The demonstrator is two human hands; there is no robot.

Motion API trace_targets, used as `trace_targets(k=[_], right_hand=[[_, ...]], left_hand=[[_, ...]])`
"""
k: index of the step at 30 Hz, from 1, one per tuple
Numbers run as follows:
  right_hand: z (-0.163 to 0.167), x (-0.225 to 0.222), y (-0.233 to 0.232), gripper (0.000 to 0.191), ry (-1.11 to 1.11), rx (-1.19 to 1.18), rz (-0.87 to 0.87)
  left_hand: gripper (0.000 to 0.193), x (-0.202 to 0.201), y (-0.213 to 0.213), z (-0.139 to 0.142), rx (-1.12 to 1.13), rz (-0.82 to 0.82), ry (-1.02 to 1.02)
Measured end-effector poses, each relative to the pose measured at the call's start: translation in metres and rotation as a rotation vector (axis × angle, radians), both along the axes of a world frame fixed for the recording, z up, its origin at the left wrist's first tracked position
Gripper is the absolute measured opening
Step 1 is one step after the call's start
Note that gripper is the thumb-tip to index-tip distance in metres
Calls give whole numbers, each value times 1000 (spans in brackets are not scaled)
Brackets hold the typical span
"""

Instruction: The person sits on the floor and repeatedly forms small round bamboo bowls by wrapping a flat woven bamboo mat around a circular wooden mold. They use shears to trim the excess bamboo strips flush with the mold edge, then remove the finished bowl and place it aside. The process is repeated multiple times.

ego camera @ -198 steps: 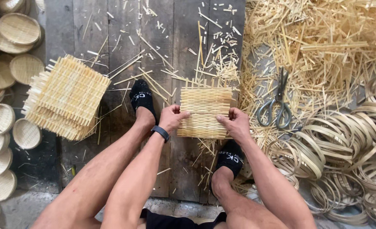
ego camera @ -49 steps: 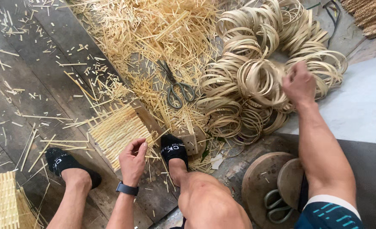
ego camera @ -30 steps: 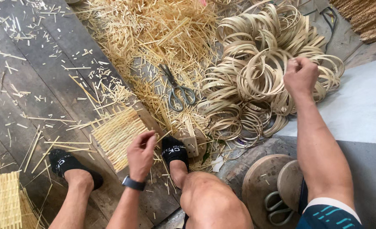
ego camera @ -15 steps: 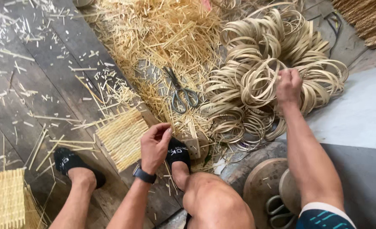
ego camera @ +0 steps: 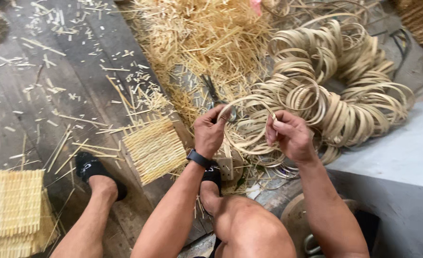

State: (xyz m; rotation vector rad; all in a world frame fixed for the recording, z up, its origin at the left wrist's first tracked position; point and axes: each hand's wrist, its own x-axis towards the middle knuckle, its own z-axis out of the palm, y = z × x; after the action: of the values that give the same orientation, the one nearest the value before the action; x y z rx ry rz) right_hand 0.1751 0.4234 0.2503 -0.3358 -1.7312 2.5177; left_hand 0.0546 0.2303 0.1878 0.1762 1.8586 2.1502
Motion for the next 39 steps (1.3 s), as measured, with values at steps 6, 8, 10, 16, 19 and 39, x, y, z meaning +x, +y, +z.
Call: trace_targets(k=[6, 8, 10, 16, 19, 39], right_hand=[[-29, 7, 49, 17, 100, -99, -379], [-31, 16, 68, 18, 57, 333, -618], [-30, 18, 79, 13, -40, 970, -644], [-16, -15, 21, 46, 112, 1718, -267], [-4, -45, -44, 35, 394, 1299, 63], [64, -146, -177, 20, 853, 1376, 422]], left_hand=[[53, -39, -53, -6, 163, 146, -481], [65, -43, -71, -3, 253, 165, -591], [68, -44, -81, 0, 255, 162, -604], [70, -44, -95, -4, 251, 13, -784], [65, -43, -100, -11, 336, -142, -933], [44, -41, -181, 78, 290, -138, -756]])
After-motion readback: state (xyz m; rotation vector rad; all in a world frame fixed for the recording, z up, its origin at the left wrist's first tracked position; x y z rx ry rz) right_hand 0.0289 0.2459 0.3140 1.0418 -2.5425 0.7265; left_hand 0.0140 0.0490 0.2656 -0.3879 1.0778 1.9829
